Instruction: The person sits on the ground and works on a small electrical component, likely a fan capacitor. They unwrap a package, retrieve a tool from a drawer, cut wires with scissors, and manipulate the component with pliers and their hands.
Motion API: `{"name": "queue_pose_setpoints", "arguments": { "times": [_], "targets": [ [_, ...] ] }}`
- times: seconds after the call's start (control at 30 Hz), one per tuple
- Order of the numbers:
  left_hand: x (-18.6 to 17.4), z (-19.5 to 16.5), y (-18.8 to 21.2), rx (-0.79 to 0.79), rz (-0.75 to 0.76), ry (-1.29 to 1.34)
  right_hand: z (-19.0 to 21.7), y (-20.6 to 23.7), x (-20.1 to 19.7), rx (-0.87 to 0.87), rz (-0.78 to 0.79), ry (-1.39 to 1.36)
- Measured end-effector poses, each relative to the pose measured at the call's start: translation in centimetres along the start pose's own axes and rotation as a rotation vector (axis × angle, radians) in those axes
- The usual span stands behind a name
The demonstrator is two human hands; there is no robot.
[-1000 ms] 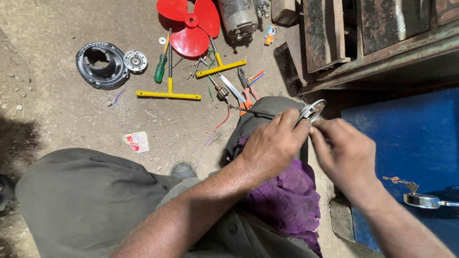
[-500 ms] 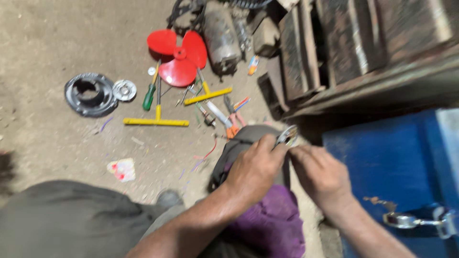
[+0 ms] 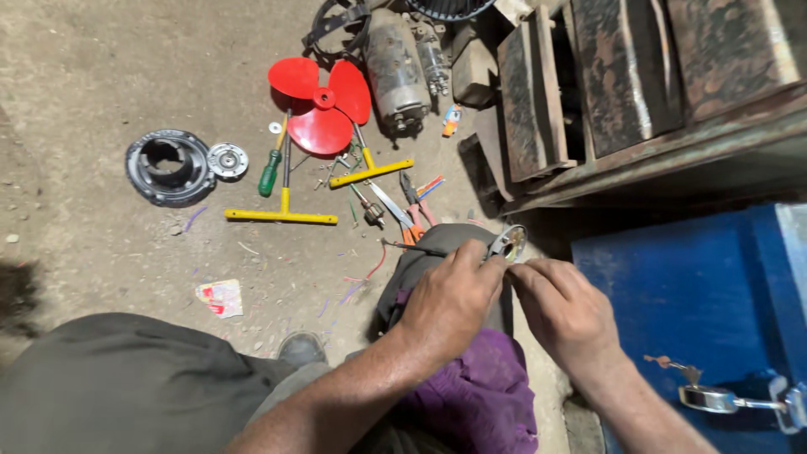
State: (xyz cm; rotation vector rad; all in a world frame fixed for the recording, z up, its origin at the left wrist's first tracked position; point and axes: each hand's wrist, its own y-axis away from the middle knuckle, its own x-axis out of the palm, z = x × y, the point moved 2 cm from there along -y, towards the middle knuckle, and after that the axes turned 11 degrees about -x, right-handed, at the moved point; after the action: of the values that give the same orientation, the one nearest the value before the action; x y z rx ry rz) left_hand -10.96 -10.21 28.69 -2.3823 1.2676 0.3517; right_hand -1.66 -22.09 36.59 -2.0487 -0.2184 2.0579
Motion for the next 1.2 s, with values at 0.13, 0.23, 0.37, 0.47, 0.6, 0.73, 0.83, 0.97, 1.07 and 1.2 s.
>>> {"name": "queue_pose_setpoints", "arguments": {
  "times": [0.13,0.23,0.37,0.47,0.6,0.73,0.83,0.97,1.07,1.2],
  "targets": [
    [0.2,0.2,0.4,0.031,-0.026,-0.034,-0.2,0.0,0.8,-0.003,-0.007,0.025],
    [0.3,0.2,0.9,0.110,-0.037,-0.059,-1.3,1.0,2.4,0.468,0.047,-0.327],
    [0.1,0.0,0.6,0.089,-0.005,-0.081,-3.6,4.1,4.3,1.097,0.005,-1.306],
    [-1.4,0.0,0.0,-0.025,-0.055,-0.021,-7.0,6.5,5.9,1.050,-0.059,-1.171],
    [-4.4,0.7,0.5,-0.181,-0.145,0.096,-12.1,8.9,14.5,1.039,-0.038,-0.728],
    [-5.2,1.4,1.0,-0.273,-0.158,0.010,-13.6,8.5,28.4,0.850,0.269,-0.518],
    [-4.8,1.8,0.5,-0.251,-0.200,-0.107,-13.6,6.0,34.7,0.645,0.219,-0.378],
    [-4.1,2.5,-0.5,-0.322,-0.207,-0.145,-14.2,2.6,36.8,0.605,0.480,-0.318],
    [-3.5,2.9,-0.6,-0.373,-0.218,-0.143,-14.9,1.9,36.6,0.668,0.584,-0.423],
    [-2.5,2.6,-0.7,-0.379,-0.186,-0.093,-15.5,1.8,37.0,0.653,0.556,-0.309]
  ]
}}
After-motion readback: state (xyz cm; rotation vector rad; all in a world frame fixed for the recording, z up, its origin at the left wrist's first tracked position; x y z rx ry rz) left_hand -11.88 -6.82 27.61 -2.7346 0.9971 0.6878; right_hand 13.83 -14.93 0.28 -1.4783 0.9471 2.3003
